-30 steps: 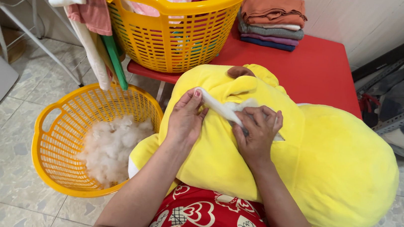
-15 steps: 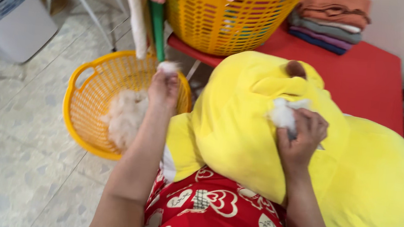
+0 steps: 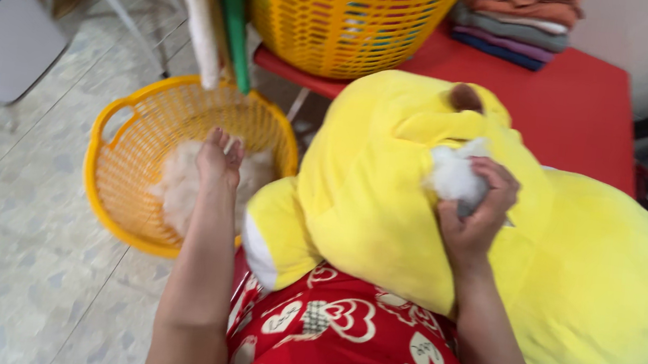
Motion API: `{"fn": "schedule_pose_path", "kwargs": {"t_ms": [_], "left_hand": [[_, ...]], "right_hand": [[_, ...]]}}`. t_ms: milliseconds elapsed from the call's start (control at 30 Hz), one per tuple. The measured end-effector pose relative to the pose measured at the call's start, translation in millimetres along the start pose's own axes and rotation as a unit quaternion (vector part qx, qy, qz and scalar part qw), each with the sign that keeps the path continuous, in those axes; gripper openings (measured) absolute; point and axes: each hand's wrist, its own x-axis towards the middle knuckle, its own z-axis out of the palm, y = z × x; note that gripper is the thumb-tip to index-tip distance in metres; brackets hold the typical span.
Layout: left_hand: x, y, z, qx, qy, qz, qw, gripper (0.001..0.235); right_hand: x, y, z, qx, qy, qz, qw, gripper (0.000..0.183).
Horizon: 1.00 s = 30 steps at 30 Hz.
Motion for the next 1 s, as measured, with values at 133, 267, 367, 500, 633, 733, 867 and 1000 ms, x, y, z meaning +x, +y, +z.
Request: {"fn": "schedule_pose_path", "kwargs": {"t_ms": [133, 267, 367, 500, 633, 733, 867, 1000], "left_hand": [[-82, 9, 69, 0.086, -0.213, 0.205, 0.952, 0.03], [-199, -10, 125, 0.172, -0.478, 0.326, 0.797, 0.04], [-275, -18, 144, 0.386, -0.491, 0.476, 0.62, 0.052], [-320, -21, 157, 0.441, -0.532, 0.534, 0.488, 0.061], [-317, -31, 161, 0.484, -0.518, 0.554, 0.436, 0.047], [-304, -43, 160, 0.463, -0.514, 0.573, 0.44, 0.036], [-289, -58, 155, 0.391, -0.537, 0.519, 0.538, 0.026], [-276, -70, 152, 0.317, -0.546, 0.298, 0.716, 0.014]], "right_hand": [[-2, 1, 0, -0.053, 0.013, -0.01, 0.998, 0.037], [-4, 2, 2, -0.083, 0.035, -0.018, 0.996, 0.029], [-6, 4, 2, -0.08, 0.044, -0.023, 0.996, 0.029], [-9, 9, 1, -0.086, 0.034, -0.016, 0.996, 0.033], [-9, 12, 3, -0.084, 0.03, -0.012, 0.996, 0.037], [-7, 10, 4, -0.083, 0.016, 0.003, 0.996, 0.037], [-5, 4, 3, -0.084, -0.001, 0.006, 0.996, 0.033], [-2, 0, 3, -0.096, -0.01, -0.001, 0.995, 0.028]]}}
